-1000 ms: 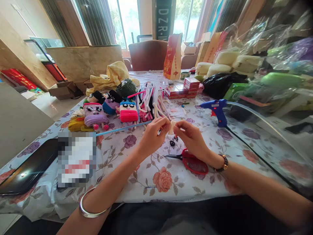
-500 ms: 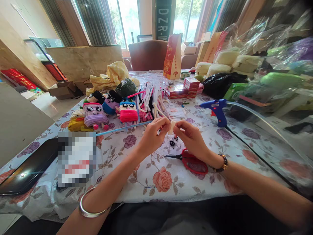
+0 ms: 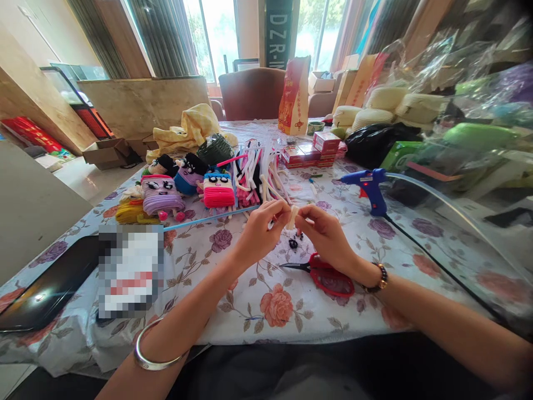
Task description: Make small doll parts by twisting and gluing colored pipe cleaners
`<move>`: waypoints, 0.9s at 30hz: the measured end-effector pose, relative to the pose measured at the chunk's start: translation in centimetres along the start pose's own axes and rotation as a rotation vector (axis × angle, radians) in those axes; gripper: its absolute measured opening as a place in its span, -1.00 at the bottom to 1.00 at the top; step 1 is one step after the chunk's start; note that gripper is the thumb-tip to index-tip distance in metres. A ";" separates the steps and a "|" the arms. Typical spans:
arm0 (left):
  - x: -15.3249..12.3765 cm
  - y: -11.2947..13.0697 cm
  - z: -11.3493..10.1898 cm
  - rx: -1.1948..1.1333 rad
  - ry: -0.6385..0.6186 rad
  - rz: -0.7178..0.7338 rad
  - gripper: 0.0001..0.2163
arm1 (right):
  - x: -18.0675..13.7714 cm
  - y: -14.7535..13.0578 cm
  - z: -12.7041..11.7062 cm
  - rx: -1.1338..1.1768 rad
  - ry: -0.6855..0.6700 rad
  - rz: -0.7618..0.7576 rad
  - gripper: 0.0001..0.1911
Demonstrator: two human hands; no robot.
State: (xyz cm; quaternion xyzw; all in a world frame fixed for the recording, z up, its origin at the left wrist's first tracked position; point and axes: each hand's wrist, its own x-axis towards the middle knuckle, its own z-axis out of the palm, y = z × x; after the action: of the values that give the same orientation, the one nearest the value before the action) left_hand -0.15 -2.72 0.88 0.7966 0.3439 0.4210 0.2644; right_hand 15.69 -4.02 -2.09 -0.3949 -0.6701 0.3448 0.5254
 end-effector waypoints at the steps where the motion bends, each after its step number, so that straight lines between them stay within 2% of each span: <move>1: 0.0 0.0 0.0 -0.001 -0.001 0.000 -0.85 | 0.0 0.0 0.0 0.000 -0.001 0.000 -0.84; 15: 0.0 0.0 0.0 -0.004 0.014 -0.003 -0.85 | 0.0 -0.1 0.0 0.041 0.010 0.011 -0.84; 27: 0.0 -0.3 0.1 -0.108 -0.019 -0.056 -0.87 | 0.1 -0.1 0.0 0.055 0.008 0.003 -0.85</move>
State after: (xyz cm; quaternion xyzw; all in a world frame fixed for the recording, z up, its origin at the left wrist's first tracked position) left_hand -0.12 -2.55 0.62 0.7750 0.3404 0.4240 0.3221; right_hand 15.62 -3.93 -1.97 -0.3828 -0.6575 0.3623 0.5384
